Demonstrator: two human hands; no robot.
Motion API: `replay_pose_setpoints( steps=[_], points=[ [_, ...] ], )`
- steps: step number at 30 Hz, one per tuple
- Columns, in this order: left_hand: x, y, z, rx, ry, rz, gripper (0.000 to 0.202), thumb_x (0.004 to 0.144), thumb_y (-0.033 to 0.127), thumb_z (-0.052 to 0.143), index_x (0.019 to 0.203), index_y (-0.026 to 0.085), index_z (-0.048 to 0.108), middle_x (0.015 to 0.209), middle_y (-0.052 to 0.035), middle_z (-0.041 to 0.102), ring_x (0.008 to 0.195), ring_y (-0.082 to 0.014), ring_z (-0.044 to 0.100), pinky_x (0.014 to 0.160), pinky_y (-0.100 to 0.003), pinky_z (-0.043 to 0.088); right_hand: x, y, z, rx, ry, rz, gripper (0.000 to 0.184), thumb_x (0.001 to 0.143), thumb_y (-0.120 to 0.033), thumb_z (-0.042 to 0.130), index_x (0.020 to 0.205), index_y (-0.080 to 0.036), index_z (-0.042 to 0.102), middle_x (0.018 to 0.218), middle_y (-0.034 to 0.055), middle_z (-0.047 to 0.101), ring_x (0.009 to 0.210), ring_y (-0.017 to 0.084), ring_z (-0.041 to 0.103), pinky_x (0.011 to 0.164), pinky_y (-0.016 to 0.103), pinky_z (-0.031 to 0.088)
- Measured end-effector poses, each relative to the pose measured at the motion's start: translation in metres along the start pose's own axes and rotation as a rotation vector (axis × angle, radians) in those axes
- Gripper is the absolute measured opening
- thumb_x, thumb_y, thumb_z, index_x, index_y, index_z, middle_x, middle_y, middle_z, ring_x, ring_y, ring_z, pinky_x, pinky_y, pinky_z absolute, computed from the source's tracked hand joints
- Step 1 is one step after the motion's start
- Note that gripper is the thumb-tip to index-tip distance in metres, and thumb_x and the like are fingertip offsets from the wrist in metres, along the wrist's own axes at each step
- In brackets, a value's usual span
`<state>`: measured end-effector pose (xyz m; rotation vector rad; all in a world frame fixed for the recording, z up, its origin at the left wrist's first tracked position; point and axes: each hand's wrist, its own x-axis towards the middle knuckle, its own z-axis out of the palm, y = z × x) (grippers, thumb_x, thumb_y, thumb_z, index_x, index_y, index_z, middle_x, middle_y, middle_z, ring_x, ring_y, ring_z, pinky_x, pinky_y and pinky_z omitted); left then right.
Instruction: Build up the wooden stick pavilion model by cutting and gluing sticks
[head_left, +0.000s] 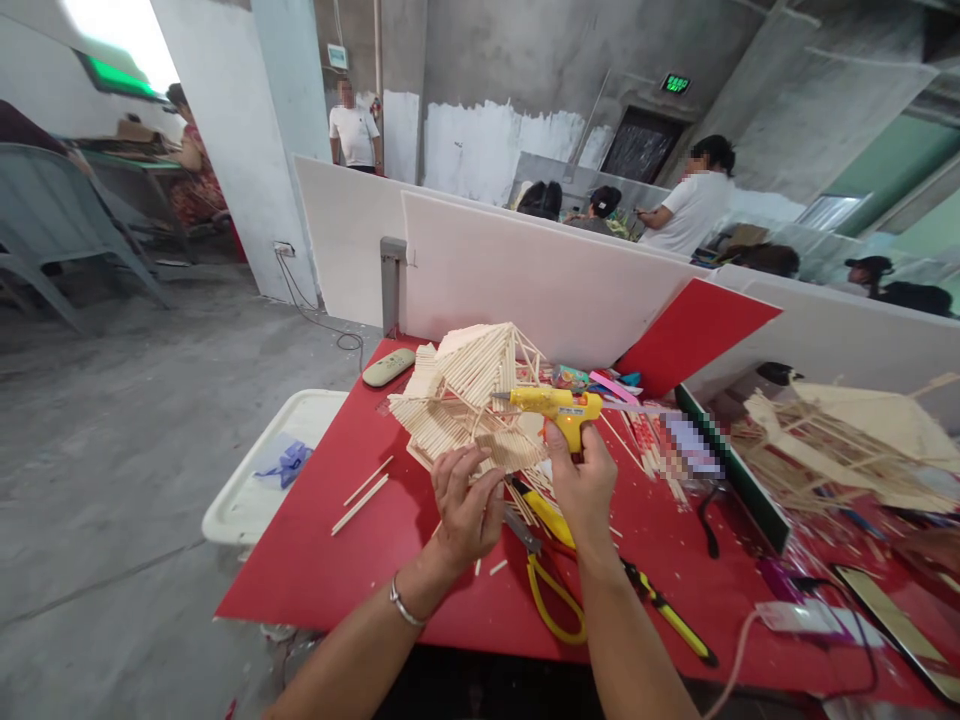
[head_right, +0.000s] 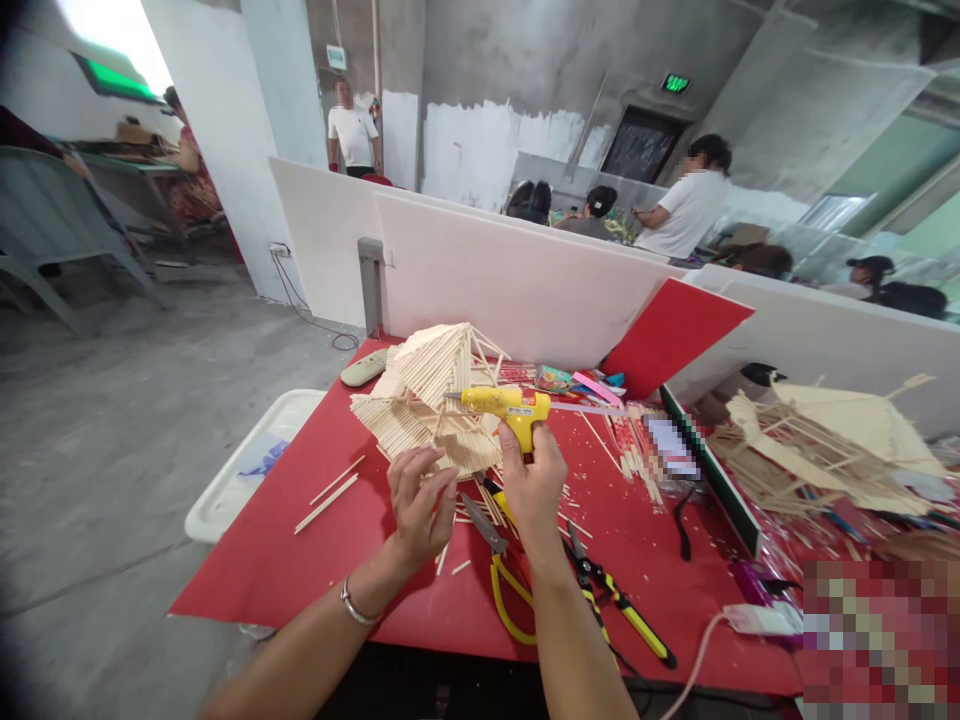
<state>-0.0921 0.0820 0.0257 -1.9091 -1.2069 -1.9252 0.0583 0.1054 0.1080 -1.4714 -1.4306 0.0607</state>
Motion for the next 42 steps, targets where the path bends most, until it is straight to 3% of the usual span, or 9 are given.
replay_pose_setpoints(
  steps=[10,20,27,36,42],
  points=[
    [0.0,-0.001,0.001,-0.004,0.001,-0.006,0.027,0.084,0.013,0.06,0.108,0.024,0.064,0.122,-0.0098,0.063,0.12,-0.0276,0.054,0.104,-0.052,0.04,0.013,-0.008,0.001,0.005,0.024,0.016,0.035,0.088,-0.055,0.059,0.091,-0.021,0.061,0.078,0.0005,0.064,0.073,0.016,0.057,0.069,0.026,0.041],
    [-0.001,-0.001,-0.001,0.021,-0.022,-0.005,0.025,0.085,0.014,0.059,0.107,0.024,0.064,0.123,-0.0104,0.063,0.12,-0.0276,0.055,0.105,-0.052,0.039,-0.009,-0.001,-0.005,0.037,-0.022,0.092,0.039,0.087,-0.057,0.059,0.095,-0.02,0.063,0.081,0.0019,0.067,0.073,0.017,0.058,0.069,0.027,0.043],
    [0.001,0.0,-0.001,0.024,-0.003,-0.005,0.026,0.085,0.013,0.059,0.108,0.024,0.064,0.121,-0.0103,0.064,0.12,-0.0275,0.055,0.105,-0.051,0.039,0.005,-0.008,0.003,-0.01,0.041,0.026,0.039,0.088,-0.058,0.057,0.093,-0.02,0.063,0.083,0.0038,0.067,0.078,0.018,0.058,0.072,0.027,0.043],
    [-0.001,0.0,-0.001,0.001,-0.017,-0.035,0.028,0.083,0.012,0.061,0.108,0.024,0.065,0.122,-0.0098,0.064,0.121,-0.028,0.055,0.106,-0.054,0.038,-0.013,-0.002,-0.011,-0.033,-0.029,0.044,0.038,0.087,-0.058,0.059,0.09,-0.019,0.062,0.075,0.0017,0.064,0.071,0.016,0.056,0.068,0.027,0.042],
    [0.001,0.001,-0.002,-0.003,-0.017,-0.036,0.026,0.083,0.013,0.061,0.107,0.024,0.065,0.122,-0.0092,0.064,0.12,-0.0274,0.056,0.106,-0.053,0.038,-0.006,-0.012,-0.004,-0.064,-0.005,0.0,0.036,0.088,-0.056,0.06,0.088,-0.02,0.06,0.076,0.0016,0.063,0.072,0.016,0.057,0.068,0.027,0.042]
  ],
)
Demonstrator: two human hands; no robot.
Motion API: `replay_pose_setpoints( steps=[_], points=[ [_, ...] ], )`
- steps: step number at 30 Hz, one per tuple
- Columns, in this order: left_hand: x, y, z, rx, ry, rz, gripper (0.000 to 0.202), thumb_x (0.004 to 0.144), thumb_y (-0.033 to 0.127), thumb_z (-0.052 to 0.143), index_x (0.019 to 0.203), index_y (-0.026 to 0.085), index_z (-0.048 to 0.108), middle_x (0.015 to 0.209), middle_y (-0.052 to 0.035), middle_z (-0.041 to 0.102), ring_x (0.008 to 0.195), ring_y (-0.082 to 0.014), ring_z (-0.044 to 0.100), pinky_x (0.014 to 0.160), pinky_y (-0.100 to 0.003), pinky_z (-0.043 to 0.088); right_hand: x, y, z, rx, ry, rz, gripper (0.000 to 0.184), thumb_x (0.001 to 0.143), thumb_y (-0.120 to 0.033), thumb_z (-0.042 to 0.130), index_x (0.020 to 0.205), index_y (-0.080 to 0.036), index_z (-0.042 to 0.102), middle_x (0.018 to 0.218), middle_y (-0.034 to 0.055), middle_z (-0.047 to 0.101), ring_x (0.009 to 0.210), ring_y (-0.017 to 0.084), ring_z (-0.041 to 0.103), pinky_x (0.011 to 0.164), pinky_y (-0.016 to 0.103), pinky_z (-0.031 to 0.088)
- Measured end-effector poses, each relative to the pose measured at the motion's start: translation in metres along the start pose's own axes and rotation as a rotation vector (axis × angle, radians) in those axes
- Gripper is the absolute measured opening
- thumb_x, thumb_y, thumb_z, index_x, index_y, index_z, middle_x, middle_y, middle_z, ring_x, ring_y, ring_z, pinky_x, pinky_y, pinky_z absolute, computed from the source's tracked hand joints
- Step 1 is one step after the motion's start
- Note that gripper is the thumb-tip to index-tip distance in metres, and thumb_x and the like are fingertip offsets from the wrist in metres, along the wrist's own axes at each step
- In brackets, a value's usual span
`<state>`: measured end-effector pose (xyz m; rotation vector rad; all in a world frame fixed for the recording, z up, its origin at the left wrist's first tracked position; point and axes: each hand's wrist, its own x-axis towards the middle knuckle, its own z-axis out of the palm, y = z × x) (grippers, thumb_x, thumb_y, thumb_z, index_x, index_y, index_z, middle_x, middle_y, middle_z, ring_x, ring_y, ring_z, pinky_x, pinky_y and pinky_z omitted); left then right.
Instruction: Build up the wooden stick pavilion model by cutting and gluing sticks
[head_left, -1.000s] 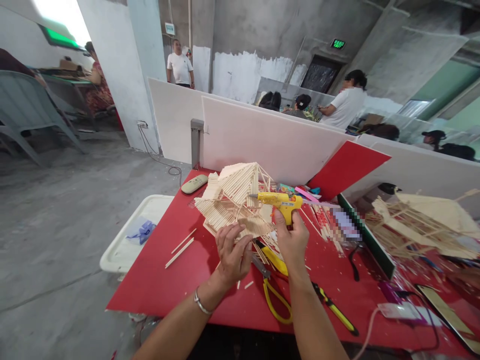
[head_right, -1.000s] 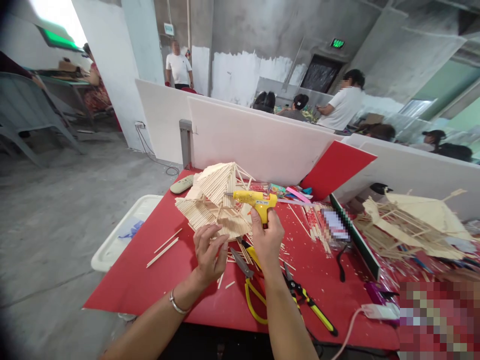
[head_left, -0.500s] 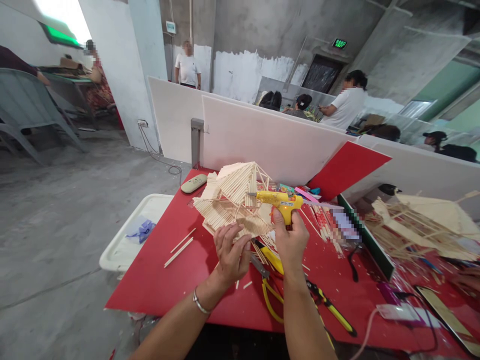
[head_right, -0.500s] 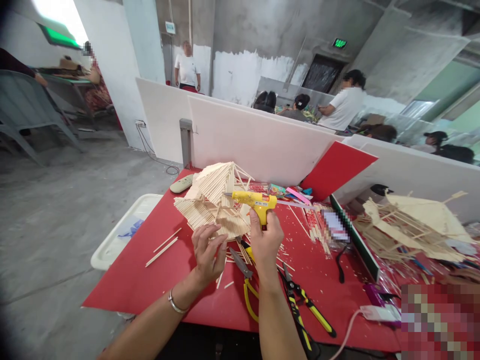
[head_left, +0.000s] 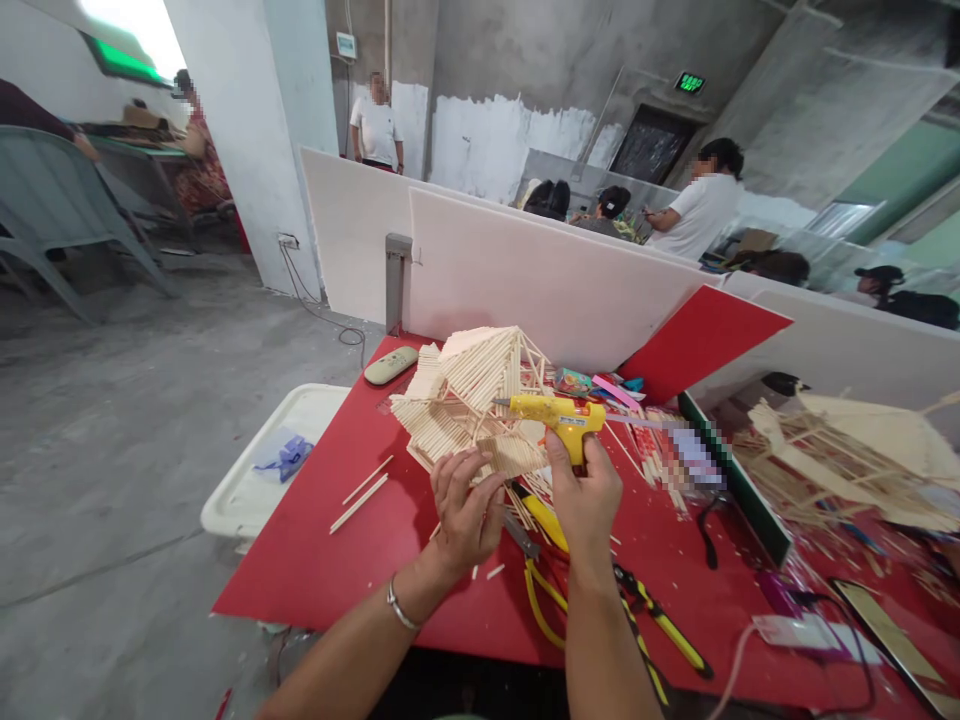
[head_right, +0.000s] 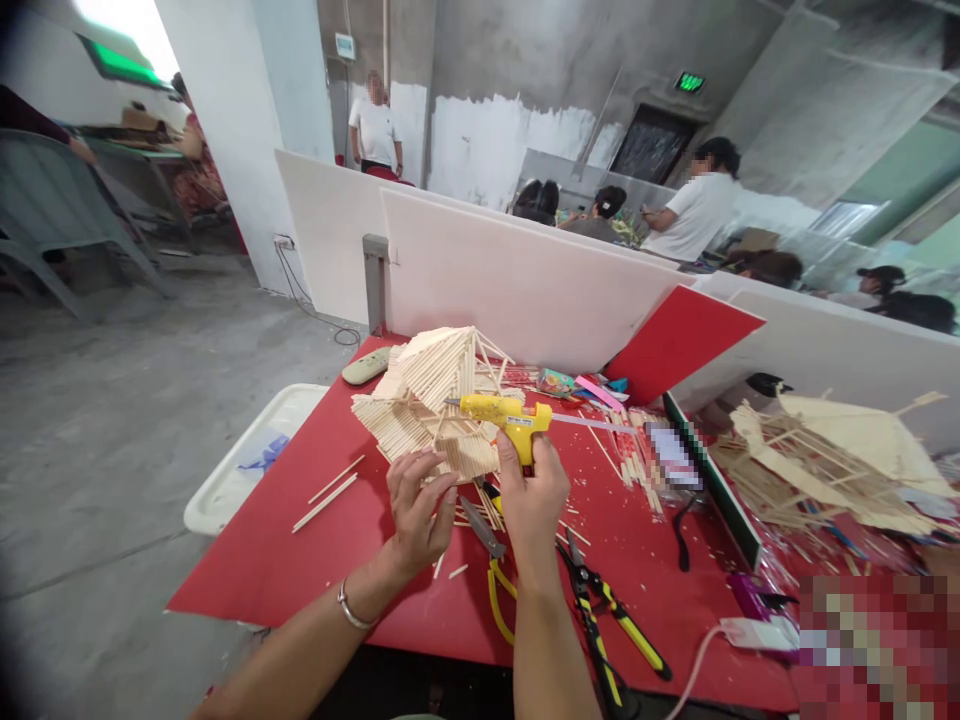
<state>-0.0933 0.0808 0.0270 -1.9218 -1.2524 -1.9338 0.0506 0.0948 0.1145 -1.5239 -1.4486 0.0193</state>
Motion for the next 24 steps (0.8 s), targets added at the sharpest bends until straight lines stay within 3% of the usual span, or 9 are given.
replay_pose_setpoints(
  steps=[7,12,17,24],
  points=[
    [-0.001,0.001,-0.001,0.016,-0.019,-0.015,0.025,0.085,0.016,0.06,0.108,0.026,0.066,0.122,-0.0088,0.064,0.122,-0.0269,0.055,0.107,-0.052,0.038,-0.005,-0.008,0.001,-0.133,0.093,-0.229,0.03,0.09,-0.049,0.061,0.089,-0.02,0.061,0.083,0.0054,0.064,0.077,0.018,0.059,0.07,0.028,0.043],
    [-0.002,0.001,0.0,0.003,-0.004,-0.019,0.024,0.084,0.015,0.06,0.106,0.025,0.066,0.12,-0.0095,0.064,0.12,-0.0277,0.055,0.106,-0.053,0.038,-0.013,-0.014,0.001,-0.144,0.096,-0.266,0.027,0.088,-0.048,0.064,0.088,-0.021,0.063,0.083,0.0065,0.066,0.074,0.018,0.061,0.068,0.028,0.044],
    [0.001,0.001,0.001,0.006,0.013,0.005,0.024,0.086,0.014,0.058,0.107,0.024,0.065,0.12,-0.0101,0.063,0.119,-0.027,0.056,0.104,-0.052,0.04,-0.011,-0.01,-0.011,-0.09,0.187,-0.102,0.036,0.086,-0.054,0.063,0.093,-0.019,0.064,0.084,0.0086,0.068,0.077,0.021,0.062,0.07,0.03,0.044],
    [0.004,0.006,0.003,0.018,0.007,0.055,0.023,0.087,0.01,0.058,0.105,0.022,0.063,0.119,-0.0101,0.061,0.116,-0.0255,0.055,0.102,-0.052,0.042,-0.02,0.014,-0.047,0.093,0.064,0.197,0.041,0.083,-0.062,0.061,0.089,-0.021,0.063,0.076,0.0036,0.069,0.067,0.018,0.058,0.063,0.027,0.041]
  ],
)
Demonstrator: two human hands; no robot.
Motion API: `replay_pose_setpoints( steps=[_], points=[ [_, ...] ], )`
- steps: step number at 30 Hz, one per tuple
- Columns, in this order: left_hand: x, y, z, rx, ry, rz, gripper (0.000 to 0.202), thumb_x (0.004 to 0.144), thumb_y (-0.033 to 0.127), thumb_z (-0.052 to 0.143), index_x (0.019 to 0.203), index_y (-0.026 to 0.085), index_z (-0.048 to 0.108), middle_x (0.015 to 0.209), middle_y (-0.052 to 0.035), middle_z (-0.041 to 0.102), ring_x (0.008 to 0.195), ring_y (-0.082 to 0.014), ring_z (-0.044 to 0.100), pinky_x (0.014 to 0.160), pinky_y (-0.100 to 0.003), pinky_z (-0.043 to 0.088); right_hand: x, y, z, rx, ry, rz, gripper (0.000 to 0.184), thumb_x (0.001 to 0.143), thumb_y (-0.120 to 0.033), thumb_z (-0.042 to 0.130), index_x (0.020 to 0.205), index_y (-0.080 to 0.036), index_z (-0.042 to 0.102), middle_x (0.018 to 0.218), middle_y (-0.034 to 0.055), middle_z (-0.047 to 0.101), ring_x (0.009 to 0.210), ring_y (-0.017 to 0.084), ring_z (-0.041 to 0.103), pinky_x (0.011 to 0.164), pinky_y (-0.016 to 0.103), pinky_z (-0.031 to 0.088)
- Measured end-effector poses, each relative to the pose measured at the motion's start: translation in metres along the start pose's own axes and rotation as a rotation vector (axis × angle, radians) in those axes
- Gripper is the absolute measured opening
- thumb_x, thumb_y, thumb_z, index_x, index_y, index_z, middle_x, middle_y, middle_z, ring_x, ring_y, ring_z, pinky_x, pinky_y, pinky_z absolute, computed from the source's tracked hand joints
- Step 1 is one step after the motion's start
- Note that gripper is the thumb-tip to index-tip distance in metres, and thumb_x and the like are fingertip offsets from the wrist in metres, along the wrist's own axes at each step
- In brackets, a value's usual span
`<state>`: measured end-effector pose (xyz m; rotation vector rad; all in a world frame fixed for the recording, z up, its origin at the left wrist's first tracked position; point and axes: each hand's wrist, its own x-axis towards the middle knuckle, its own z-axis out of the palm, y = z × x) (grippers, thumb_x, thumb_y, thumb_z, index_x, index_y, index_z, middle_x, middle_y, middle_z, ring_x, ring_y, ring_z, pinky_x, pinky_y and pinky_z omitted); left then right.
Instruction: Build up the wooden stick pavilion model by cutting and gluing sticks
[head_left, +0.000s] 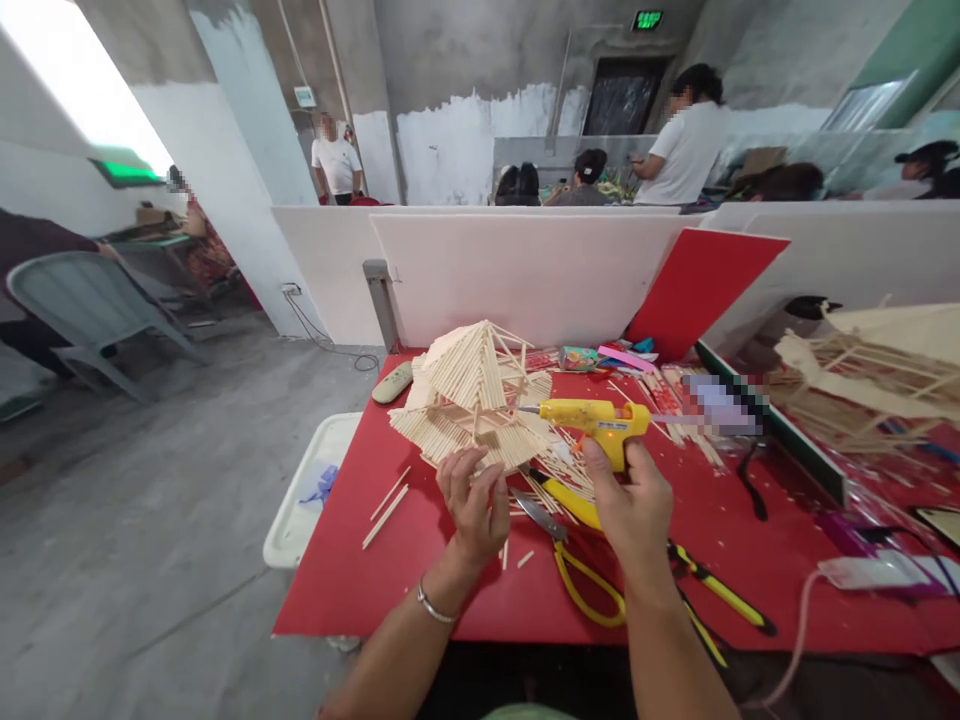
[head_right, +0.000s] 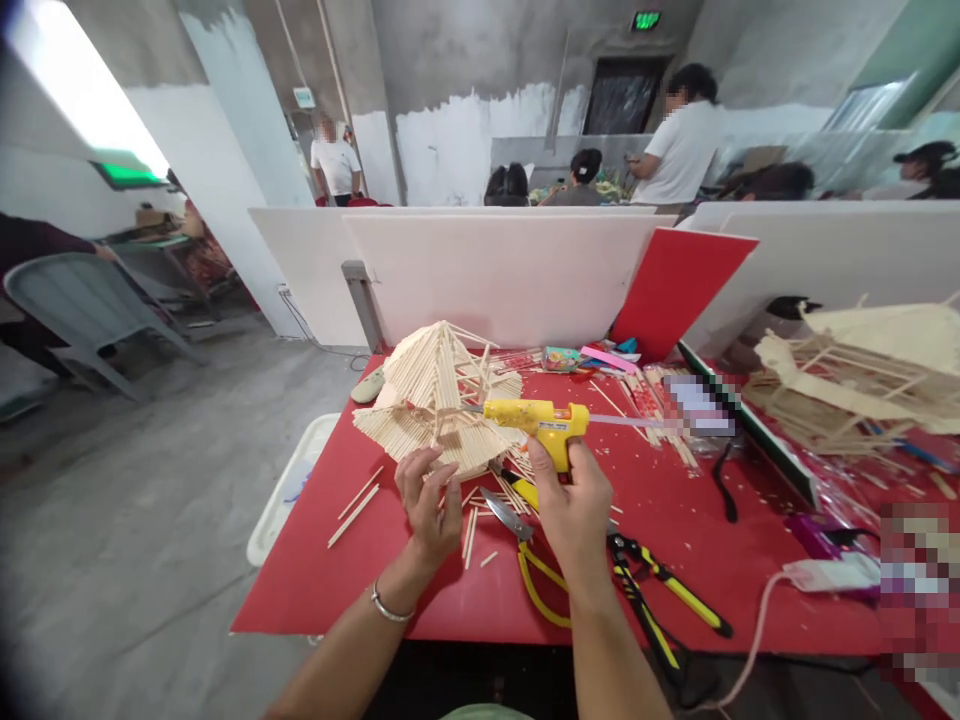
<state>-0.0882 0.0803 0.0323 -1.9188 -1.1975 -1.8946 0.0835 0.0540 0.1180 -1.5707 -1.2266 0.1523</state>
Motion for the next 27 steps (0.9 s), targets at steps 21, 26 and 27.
replay_pose_setpoints(
  steps=[21,26,27],
  points=[
    [0.011,0.068,-0.018,0.086,0.134,-0.11,0.011,0.089,0.019,0.063,0.081,0.019,0.057,0.078,-0.0009,0.064,0.074,-0.0148,0.063,0.07,-0.031,0.052,0.014,0.1,-0.094,0.043,-0.204,0.21,0.052,0.077,-0.075,0.055,0.075,-0.023,0.056,0.056,-0.0019,0.057,0.052,0.015,0.05,0.051,0.026,0.035],
    [0.016,0.085,-0.012,0.004,0.077,-0.116,0.029,0.089,0.012,0.06,0.064,0.019,0.048,0.065,0.0005,0.06,0.066,-0.0128,0.061,0.061,-0.026,0.049,0.016,0.111,-0.1,0.004,-0.2,0.229,0.053,0.079,-0.076,0.053,0.072,-0.023,0.049,0.052,-0.0045,0.05,0.051,0.013,0.045,0.051,0.025,0.033],
    [0.016,0.087,-0.011,-0.003,0.06,-0.108,0.029,0.088,0.009,0.061,0.064,0.019,0.048,0.064,0.0008,0.06,0.065,-0.0124,0.061,0.06,-0.025,0.048,0.015,0.114,-0.101,-0.001,-0.194,0.239,0.053,0.079,-0.076,0.052,0.072,-0.024,0.049,0.052,-0.0047,0.049,0.051,0.013,0.045,0.052,0.025,0.033]
  ],
)
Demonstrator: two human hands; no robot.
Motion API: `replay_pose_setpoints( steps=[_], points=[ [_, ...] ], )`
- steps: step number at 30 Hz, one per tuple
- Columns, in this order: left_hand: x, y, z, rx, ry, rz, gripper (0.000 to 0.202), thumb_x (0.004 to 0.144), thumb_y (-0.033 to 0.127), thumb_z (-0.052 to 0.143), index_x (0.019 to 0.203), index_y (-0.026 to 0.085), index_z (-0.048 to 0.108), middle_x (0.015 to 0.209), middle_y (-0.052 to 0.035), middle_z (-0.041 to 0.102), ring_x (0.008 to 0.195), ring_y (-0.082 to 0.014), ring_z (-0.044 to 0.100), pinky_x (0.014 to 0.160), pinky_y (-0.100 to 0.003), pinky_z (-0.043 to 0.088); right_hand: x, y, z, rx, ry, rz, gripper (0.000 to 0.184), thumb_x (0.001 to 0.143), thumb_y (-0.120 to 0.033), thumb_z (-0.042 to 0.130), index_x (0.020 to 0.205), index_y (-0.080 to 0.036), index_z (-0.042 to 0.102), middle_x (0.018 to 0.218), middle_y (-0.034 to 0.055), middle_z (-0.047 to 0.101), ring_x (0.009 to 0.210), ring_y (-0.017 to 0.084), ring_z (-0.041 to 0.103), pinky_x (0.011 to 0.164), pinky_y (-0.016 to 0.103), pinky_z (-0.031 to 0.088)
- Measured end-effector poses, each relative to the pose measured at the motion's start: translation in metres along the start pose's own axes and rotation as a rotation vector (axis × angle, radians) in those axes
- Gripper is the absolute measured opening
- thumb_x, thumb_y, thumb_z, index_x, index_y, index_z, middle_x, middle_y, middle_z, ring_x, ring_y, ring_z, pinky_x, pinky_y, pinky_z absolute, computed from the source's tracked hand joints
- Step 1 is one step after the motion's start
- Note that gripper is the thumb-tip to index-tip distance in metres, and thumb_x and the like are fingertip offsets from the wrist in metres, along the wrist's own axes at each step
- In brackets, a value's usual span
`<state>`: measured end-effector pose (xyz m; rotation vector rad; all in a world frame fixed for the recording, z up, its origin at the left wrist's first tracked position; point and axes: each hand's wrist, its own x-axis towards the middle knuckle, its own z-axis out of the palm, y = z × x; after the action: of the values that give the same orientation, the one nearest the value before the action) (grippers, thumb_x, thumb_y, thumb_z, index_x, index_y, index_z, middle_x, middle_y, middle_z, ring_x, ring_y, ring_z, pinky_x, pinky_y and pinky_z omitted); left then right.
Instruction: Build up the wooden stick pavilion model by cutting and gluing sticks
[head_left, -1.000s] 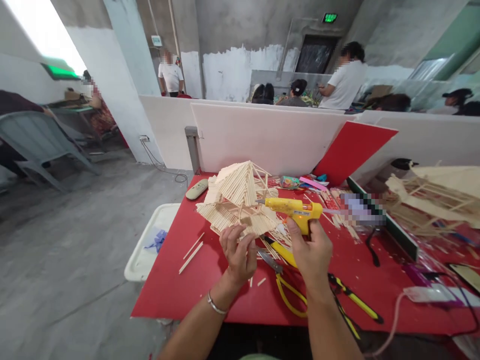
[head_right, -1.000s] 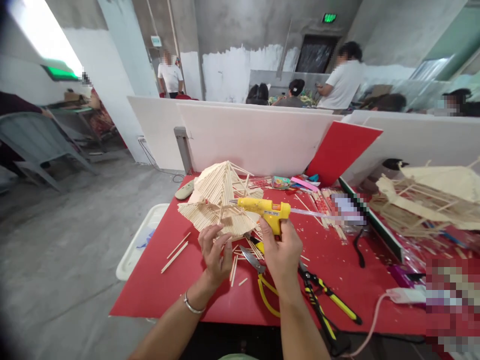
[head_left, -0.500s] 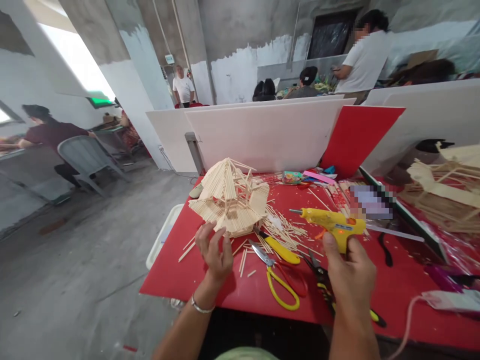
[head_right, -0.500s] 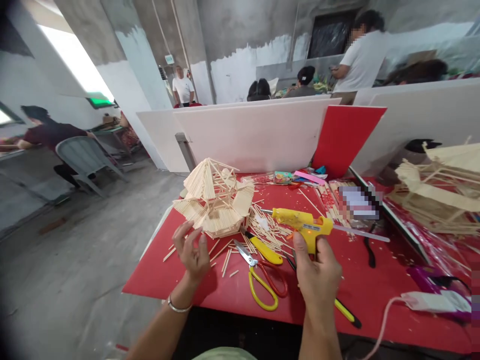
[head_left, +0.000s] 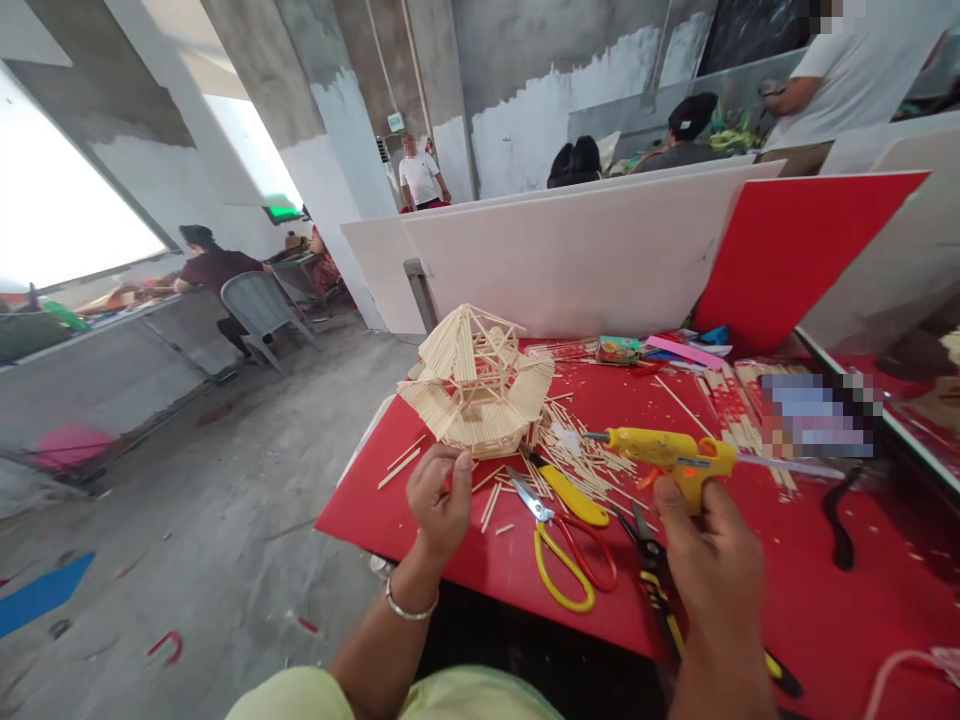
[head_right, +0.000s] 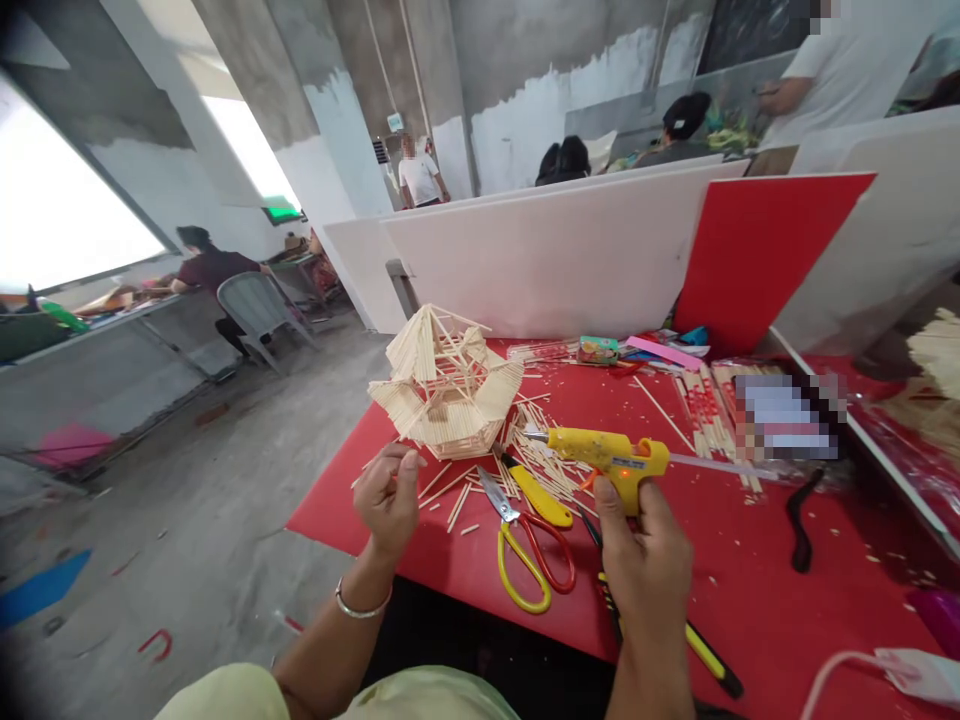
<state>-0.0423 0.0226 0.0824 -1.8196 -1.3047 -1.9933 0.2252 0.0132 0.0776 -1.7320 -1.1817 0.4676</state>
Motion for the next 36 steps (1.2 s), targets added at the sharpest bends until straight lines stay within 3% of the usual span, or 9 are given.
replay_pose_setpoints(
  steps=[11,16,20,25,31,36],
  points=[
    [-0.011,0.008,0.006,-0.078,-0.001,-0.119,0.017,0.082,0.014,0.07,0.072,0.019,0.058,0.074,-0.0008,0.064,0.069,-0.0126,0.061,0.064,-0.026,0.049,-0.005,0.005,-0.002,-0.019,0.01,-0.001,0.052,0.082,-0.074,0.049,0.082,-0.023,0.055,0.067,-0.0003,0.06,0.061,0.016,0.051,0.059,0.027,0.036],
    [-0.019,0.009,0.008,-0.255,-0.079,-0.405,0.021,0.084,0.021,0.071,0.068,0.017,0.058,0.076,-0.0018,0.062,0.071,-0.0121,0.06,0.065,-0.025,0.049,0.003,0.015,-0.013,-0.059,0.064,-0.018,0.049,0.085,-0.07,0.049,0.09,-0.022,0.06,0.076,0.003,0.066,0.064,0.016,0.053,0.062,0.027,0.037],
    [-0.035,0.007,0.02,-0.476,-0.116,-0.678,0.023,0.081,0.028,0.075,0.068,0.016,0.06,0.078,-0.001,0.061,0.059,-0.0074,0.053,0.05,-0.02,0.042,0.018,0.041,-0.02,-0.14,0.114,0.017,0.053,0.086,-0.07,0.048,0.097,-0.02,0.064,0.078,0.0057,0.068,0.069,0.019,0.057,0.065,0.028,0.038],
    [-0.054,0.012,0.039,-0.721,-0.242,-0.958,0.023,0.077,0.034,0.078,0.077,0.016,0.064,0.079,-0.0005,0.065,0.046,-0.0036,0.048,0.043,-0.018,0.037,0.039,0.089,-0.011,-0.317,0.016,0.128,0.061,0.087,-0.07,0.041,0.096,-0.017,0.068,0.072,0.0101,0.068,0.07,0.023,0.058,0.068,0.032,0.039],
    [-0.063,0.019,0.05,-0.918,-0.392,-1.164,0.021,0.083,0.034,0.074,0.086,0.014,0.067,0.052,0.0047,0.051,0.044,-0.0042,0.043,0.046,-0.017,0.033,0.049,0.13,-0.001,-0.4,-0.01,0.227,0.055,0.091,-0.06,0.036,0.099,-0.016,0.068,0.067,0.0102,0.068,0.069,0.025,0.063,0.07,0.034,0.043],
    [-0.063,0.016,0.05,-0.948,-0.402,-1.215,0.027,0.082,0.039,0.073,0.081,0.016,0.059,0.061,0.0035,0.057,0.044,-0.0036,0.044,0.044,-0.017,0.033,0.051,0.142,-0.003,-0.464,-0.006,0.27,0.047,0.092,-0.049,0.037,0.103,-0.014,0.068,0.071,0.0109,0.069,0.074,0.026,0.065,0.074,0.036,0.045]
  ],
)
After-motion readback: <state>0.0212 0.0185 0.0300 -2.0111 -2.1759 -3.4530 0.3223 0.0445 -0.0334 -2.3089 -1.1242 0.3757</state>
